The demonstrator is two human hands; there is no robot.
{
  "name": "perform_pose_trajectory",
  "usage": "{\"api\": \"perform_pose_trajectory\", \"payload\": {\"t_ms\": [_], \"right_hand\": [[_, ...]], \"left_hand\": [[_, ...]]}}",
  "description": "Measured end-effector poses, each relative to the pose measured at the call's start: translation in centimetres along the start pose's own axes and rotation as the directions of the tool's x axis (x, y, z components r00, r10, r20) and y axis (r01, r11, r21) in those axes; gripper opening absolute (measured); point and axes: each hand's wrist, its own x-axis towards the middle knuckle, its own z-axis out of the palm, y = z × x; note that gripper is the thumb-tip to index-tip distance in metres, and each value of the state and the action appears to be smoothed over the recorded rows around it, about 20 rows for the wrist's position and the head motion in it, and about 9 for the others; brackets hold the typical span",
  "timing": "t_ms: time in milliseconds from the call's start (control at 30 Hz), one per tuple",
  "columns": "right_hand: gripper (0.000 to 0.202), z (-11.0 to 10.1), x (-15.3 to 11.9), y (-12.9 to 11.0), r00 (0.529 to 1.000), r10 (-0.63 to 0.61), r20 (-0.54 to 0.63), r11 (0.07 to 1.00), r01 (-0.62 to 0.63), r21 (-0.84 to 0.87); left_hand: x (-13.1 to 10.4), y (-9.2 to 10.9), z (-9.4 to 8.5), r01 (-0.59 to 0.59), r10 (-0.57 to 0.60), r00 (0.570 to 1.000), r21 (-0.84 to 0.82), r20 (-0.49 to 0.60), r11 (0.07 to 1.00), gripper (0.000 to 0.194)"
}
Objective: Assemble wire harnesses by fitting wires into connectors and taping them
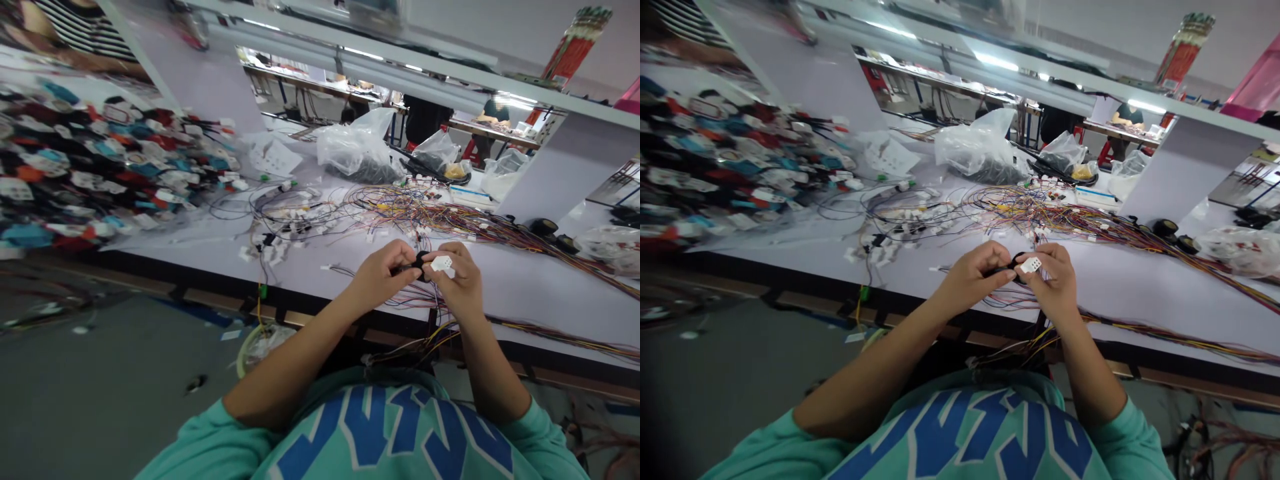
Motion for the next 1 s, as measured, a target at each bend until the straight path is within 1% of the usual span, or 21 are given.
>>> {"api": "perform_pose_trajectory", "payload": {"t_ms": [33, 100, 167, 200, 233, 300, 333, 400, 467, 500, 533, 567, 600, 633, 700, 733, 800, 833, 867, 900, 1000], "right_hand": [[0.007, 0.3, -0.2, -0.2, 1.000, -0.016, -0.019, 0.998, 0.015, -0.058], [0.011, 1.0, -0.7, -0.3, 0.999, -0.002, -0.046, 0.992, -0.004, -0.127], [0.013, 1.7, -1.0, -0.2, 0.997, 0.041, -0.068, 0.985, -0.052, -0.166], [0.014, 1.9, -1.1, -0.2, 0.996, 0.051, -0.074, 0.981, -0.064, -0.183], [0.014, 2.0, -1.2, -0.1, 0.996, 0.044, -0.079, 0.978, -0.059, -0.200], [0.013, 1.8, -1.0, 0.0, 0.996, -0.022, -0.091, 0.971, 0.000, -0.238], [0.013, 1.7, -1.0, -0.1, 0.994, -0.071, -0.087, 0.966, 0.047, -0.256], [0.012, 1.4, -0.8, -0.6, 0.986, -0.165, -0.028, 0.950, 0.151, -0.273], [0.013, 1.3, -0.9, -1.0, 0.976, -0.207, 0.059, 0.946, 0.216, -0.242], [0.013, 1.4, -0.9, -1.2, 0.978, -0.194, 0.079, 0.954, 0.207, -0.216], [0.014, 1.4, -1.0, -1.2, 0.986, -0.150, 0.069, 0.969, 0.161, -0.186], [0.014, 1.5, -1.0, -1.1, 0.996, -0.075, 0.036, 0.985, 0.080, -0.150], [0.016, 1.5, -1.0, -0.9, 1.000, 0.018, -0.006, 0.995, -0.018, -0.099], [0.017, 1.4, -1.0, -0.6, 0.993, 0.112, -0.042, 0.993, -0.114, -0.032], [0.019, 1.1, -0.8, 0.1, 0.966, 0.250, -0.071, 0.966, -0.244, 0.086], [0.019, 0.8, -0.6, 0.4, 0.957, 0.279, -0.073, 0.957, -0.271, 0.106], [0.017, 0.2, -0.4, 0.4, 0.960, 0.269, -0.075, 0.962, -0.265, 0.061], [0.016, -0.1, -0.4, 0.3, 0.967, 0.244, -0.070, 0.970, -0.243, 0.022], [0.014, -0.3, -0.4, 0.0, 0.976, 0.212, -0.056, 0.977, -0.213, -0.006], [0.013, -0.3, -0.5, -0.3, 0.984, 0.178, -0.034, 0.984, -0.178, -0.011], [0.013, 0.2, -0.9, -1.0, 0.992, 0.112, 0.053, 0.993, -0.115, 0.041]], "left_hand": [[0.0, -0.1, 0.2, -0.009, 0.012, 0.999, 0.095, -0.031, 0.995, 0.009], [-0.3, -0.4, 0.9, -0.039, 0.069, 0.992, 0.266, -0.106, 0.963, 0.008], [-0.6, -0.7, 1.5, -0.044, 0.111, 0.977, 0.338, -0.181, 0.940, 0.009], [-0.8, -0.7, 1.8, -0.027, 0.100, 0.973, 0.324, -0.210, 0.946, 0.010], [-0.9, -0.7, 2.0, -0.002, 0.067, 0.970, 0.268, -0.233, 0.963, 0.009], [-1.0, -0.2, 2.0, 0.060, -0.049, 0.970, 0.039, -0.240, 0.997, 0.010], [-0.9, 0.0, 1.8, 0.095, -0.116, 0.971, -0.108, -0.208, 0.990, 0.017], [-0.5, 0.6, 1.2, 0.189, -0.221, 0.974, -0.354, -0.053, 0.916, 0.033], [0.0, 0.9, 0.6, 0.304, -0.278, 0.953, -0.444, 0.124, 0.843, 0.043], [0.1, 1.0, 0.4, 0.344, -0.297, 0.939, -0.445, 0.175, 0.827, 0.044], [0.2, 1.0, 0.3, 0.364, -0.313, 0.931, -0.434, 0.187, 0.824, 0.045], [0.1, 1.0, 0.3, 0.359, -0.322, 0.933, -0.416, 0.160, 0.835, 0.045], [0.0, 1.0, 0.4, 0.334, -0.318, 0.942, -0.389, 0.107, 0.859, 0.044], [-0.2, 1.0, 0.5, 0.288, -0.291, 0.956, -0.338, 0.043, 0.896, 0.044], [-0.9, 1.1, 0.8, 0.145, -0.154, 0.987, -0.148, -0.049, 0.978, 0.044], [-1.2, 1.0, 0.9, 0.062, -0.063, 0.997, -0.026, -0.046, 0.998, 0.048], [-1.6, 0.8, 0.9, -0.092, 0.084, 0.995, 0.173, 0.050, 0.981, 0.058], [-1.7, 0.7, 0.8, -0.139, 0.120, 0.988, 0.218, 0.095, 0.966, 0.059], [-1.7, 0.4, 0.8, -0.154, 0.133, 0.986, 0.232, 0.105, 0.960, 0.053], [-1.6, 0.2, 0.7, -0.146, 0.133, 0.989, 0.231, 0.071, 0.962, 0.044], [-1.2, -0.4, 0.9, -0.081, 0.115, 0.985, 0.238, -0.130, 0.968, 0.012]]}}
